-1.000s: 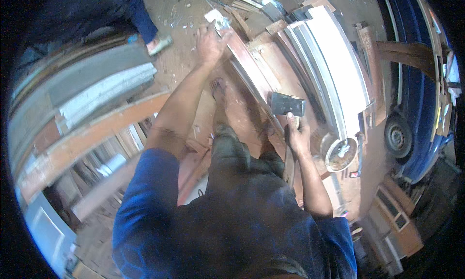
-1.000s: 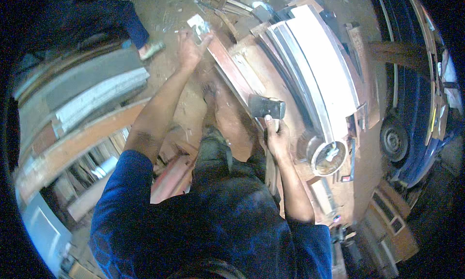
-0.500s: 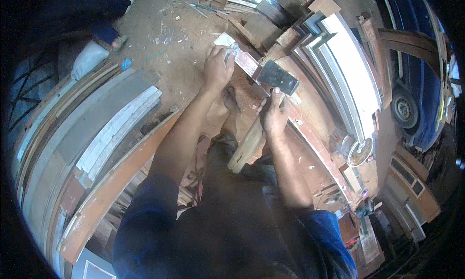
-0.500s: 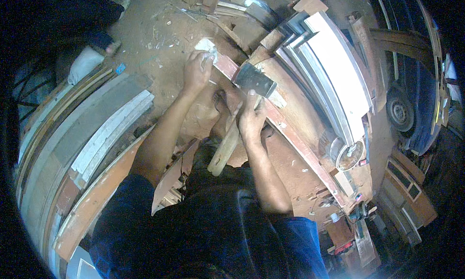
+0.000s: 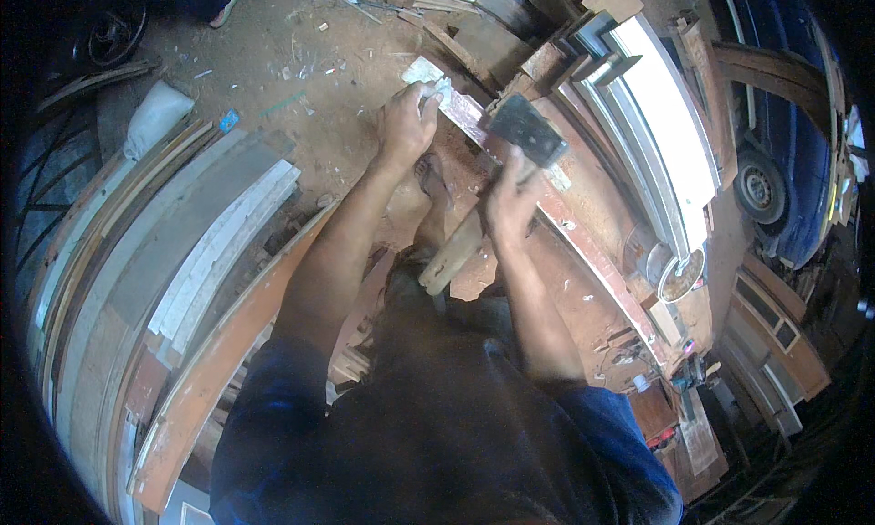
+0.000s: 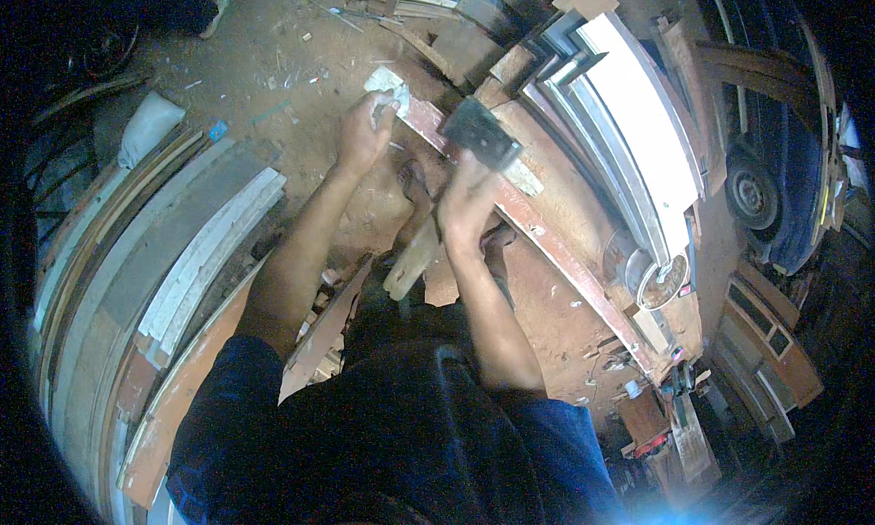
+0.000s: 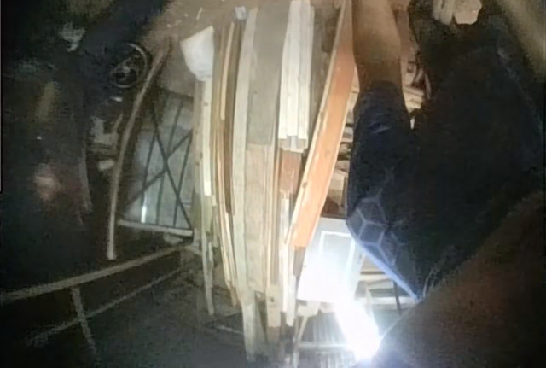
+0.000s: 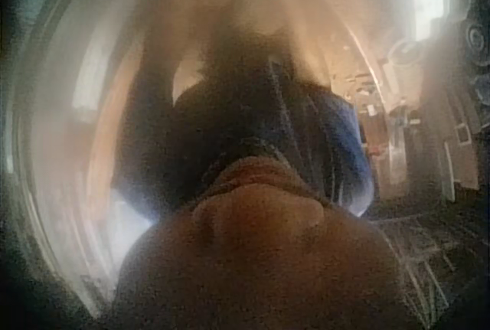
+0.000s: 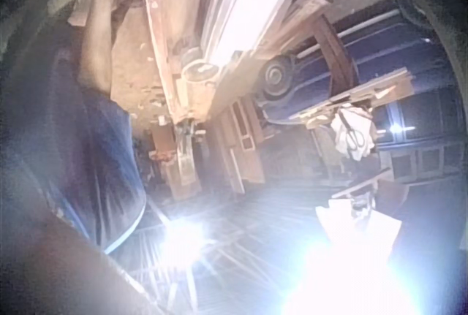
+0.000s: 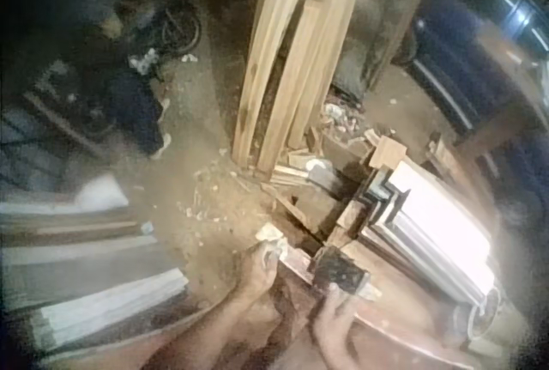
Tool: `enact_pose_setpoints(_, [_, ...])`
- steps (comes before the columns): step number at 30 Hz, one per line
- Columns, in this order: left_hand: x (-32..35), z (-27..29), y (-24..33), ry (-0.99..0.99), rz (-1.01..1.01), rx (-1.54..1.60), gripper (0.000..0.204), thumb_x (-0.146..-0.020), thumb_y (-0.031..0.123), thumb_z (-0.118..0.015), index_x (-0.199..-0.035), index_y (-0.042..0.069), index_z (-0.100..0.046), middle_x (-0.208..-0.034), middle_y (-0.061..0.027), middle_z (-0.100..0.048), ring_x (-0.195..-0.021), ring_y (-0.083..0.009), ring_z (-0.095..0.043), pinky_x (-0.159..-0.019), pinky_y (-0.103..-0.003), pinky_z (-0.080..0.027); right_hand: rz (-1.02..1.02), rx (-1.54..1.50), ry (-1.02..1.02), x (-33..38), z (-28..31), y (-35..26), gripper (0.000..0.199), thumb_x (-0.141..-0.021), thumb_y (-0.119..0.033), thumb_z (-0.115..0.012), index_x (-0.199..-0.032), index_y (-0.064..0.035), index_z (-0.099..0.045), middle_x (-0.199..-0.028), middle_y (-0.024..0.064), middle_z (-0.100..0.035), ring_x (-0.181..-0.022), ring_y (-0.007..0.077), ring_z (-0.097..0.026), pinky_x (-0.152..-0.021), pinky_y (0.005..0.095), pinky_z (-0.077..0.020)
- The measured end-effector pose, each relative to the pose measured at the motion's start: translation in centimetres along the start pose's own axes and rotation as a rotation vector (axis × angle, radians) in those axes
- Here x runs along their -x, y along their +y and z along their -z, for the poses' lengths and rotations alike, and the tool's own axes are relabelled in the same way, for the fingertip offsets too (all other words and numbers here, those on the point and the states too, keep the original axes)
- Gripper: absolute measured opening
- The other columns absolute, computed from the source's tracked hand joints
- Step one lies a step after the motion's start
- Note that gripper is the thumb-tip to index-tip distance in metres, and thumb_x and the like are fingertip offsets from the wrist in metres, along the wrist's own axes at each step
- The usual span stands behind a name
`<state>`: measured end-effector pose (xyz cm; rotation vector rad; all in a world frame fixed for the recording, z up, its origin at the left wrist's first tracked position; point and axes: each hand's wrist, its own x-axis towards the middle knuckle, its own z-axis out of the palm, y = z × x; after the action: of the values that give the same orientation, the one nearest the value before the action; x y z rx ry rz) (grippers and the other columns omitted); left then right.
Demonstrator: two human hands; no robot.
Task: The person measures a small wooden block with a tape measure, then places it on a workbench. They proceed to hammer nails into a long wooden plank using a hammer and a nail punch, repeatedly striking the nails to secure them.
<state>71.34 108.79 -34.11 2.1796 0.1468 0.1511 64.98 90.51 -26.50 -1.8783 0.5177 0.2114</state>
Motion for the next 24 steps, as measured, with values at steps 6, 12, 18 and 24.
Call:
enact_pose_setpoints(6, [0.0, 0.2, -0.8, -0.093, 0.098, -0.005, 0.021, -0.095, 0.025, -0.067, -0.101, 0.005, -0.067, -0.096, -0.0217, -0.073, -0.090, -0.0434, -0.069, -0.077, -0.051, -0.053, -0.004, 0.118, -0.082, -1.1, -1.2, -0.7, 0.046, -0.105, -0.038, -0.057, -0.113, 0.0064, -0.066, -0.100, 0.0260, -0.071, -0.095, 0.0373, -0.068, -0.089, 0.0445, -0.0503])
enact_pose_setpoints(12, [0.4, 0.3, -0.4, -0.036, 0.137, -0.043, 0.023, -0.096, 0.027, -0.065, -0.105, 0.005, -0.064, -0.094, -0.0222, -0.073, -0.091, -0.0433, -0.070, -0.078, -0.052, -0.053, -0.014, 0.059, -0.054, -1.0, -3.1, -0.3, 0.045, -0.105, -0.039, -0.060, -0.109, 0.0047, -0.067, -0.081, 0.0108, -0.068, -0.083, 0.0268, -0.069, -0.078, 0.0395, -0.0530])
enact_pose_setpoints(18, [-1.2, 1.5, -0.5, -0.071, 0.254, -0.013, 0.023, -0.098, 0.025, -0.064, -0.104, 0.003, -0.062, -0.093, -0.0191, -0.073, -0.087, -0.0395, -0.071, -0.080, -0.047, -0.054, 0.123, 0.000, 0.045, -1.7, -3.7, 0.8, 0.044, -0.104, -0.044, -0.060, -0.110, 0.0000, -0.062, -0.089, 0.0089, -0.068, -0.076, 0.0155, -0.066, -0.063, 0.0333, -0.0532])
enact_pose_setpoints(24, [0.1, 2.0, -0.1, -0.031, 0.370, 0.121, 0.022, -0.099, 0.022, -0.065, -0.106, 0.001, -0.062, -0.089, -0.0140, -0.072, -0.083, -0.0256, -0.072, -0.078, -0.040, -0.056, -0.202, -0.062, -0.040, 0.9, 5.8, 4.2, 0.042, -0.102, -0.043, -0.064, -0.116, -0.0043, -0.059, -0.076, 0.0007, -0.059, -0.059, 0.0101, -0.055, -0.050, 0.0280, -0.0451])
